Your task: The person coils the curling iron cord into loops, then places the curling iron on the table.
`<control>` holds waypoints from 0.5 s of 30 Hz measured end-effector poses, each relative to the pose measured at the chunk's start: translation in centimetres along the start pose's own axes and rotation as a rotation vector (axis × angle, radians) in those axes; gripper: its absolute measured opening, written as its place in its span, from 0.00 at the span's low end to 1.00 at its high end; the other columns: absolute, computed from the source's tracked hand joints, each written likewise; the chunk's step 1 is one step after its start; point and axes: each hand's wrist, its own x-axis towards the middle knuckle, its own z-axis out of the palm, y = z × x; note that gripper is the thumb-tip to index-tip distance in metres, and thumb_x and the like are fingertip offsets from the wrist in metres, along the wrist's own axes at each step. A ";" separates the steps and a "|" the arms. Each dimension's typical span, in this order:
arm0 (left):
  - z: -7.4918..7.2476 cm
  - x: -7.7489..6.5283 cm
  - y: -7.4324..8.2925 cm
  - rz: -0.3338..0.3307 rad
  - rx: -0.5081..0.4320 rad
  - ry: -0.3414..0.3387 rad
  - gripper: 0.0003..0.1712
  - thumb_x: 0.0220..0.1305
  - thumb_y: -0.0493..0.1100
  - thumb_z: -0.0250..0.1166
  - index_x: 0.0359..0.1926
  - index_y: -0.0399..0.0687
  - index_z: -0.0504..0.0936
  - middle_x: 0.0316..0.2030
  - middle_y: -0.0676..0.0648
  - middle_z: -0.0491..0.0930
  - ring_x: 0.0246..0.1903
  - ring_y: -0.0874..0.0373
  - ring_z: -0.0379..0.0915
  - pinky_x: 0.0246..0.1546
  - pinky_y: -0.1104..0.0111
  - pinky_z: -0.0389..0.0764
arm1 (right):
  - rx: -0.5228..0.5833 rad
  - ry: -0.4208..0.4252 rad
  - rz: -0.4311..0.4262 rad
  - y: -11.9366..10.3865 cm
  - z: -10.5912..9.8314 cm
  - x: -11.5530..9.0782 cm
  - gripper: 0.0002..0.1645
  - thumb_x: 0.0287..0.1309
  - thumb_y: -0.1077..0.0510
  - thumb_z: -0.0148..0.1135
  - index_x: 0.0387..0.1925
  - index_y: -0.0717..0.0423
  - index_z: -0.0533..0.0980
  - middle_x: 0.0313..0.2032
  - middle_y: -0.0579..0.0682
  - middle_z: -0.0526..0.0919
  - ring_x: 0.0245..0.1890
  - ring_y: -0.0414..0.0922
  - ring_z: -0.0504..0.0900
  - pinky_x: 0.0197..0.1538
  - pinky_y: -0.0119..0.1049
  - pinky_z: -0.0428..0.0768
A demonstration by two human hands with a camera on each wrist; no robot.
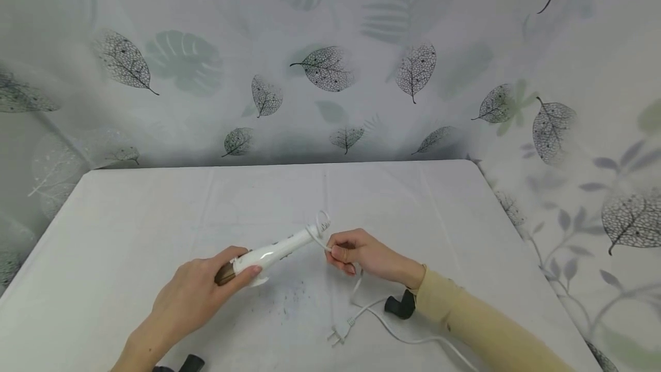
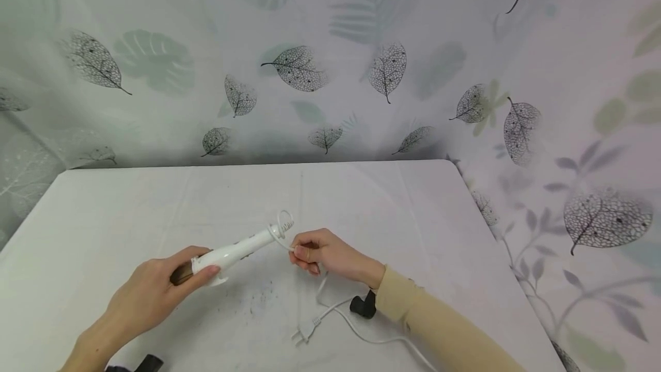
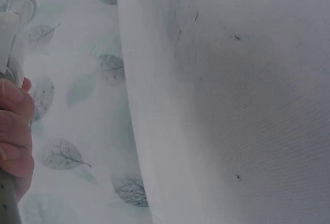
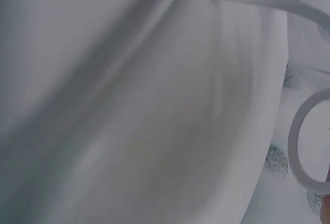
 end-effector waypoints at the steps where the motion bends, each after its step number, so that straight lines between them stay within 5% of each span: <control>1: 0.0 0.0 0.0 0.005 0.003 0.006 0.19 0.65 0.65 0.63 0.50 0.64 0.82 0.16 0.63 0.60 0.16 0.71 0.52 0.18 0.74 0.56 | -0.004 -0.013 0.009 0.1 -0.2 0.1 0.25 0.74 0.53 0.51 0.38 0.76 0.72 0.23 0.49 0.70 0.21 0.39 0.67 0.30 0.30 0.69; 9: 0.0 -0.3 0.1 0.041 -0.004 0.048 0.15 0.65 0.64 0.65 0.48 0.68 0.81 0.16 0.65 0.58 0.16 0.72 0.51 0.17 0.74 0.55 | 0.010 -0.112 0.012 1.0 -1.4 0.5 0.22 0.76 0.57 0.47 0.39 0.77 0.74 0.22 0.50 0.74 0.20 0.46 0.69 0.34 0.33 0.74; 15: 0.0 -0.5 0.4 0.084 -0.019 0.065 0.13 0.64 0.62 0.66 0.47 0.69 0.82 0.15 0.66 0.56 0.16 0.74 0.50 0.17 0.75 0.55 | -0.129 -0.102 0.047 1.4 -1.5 1.1 0.18 0.76 0.60 0.48 0.39 0.73 0.77 0.23 0.47 0.77 0.26 0.42 0.72 0.39 0.33 0.74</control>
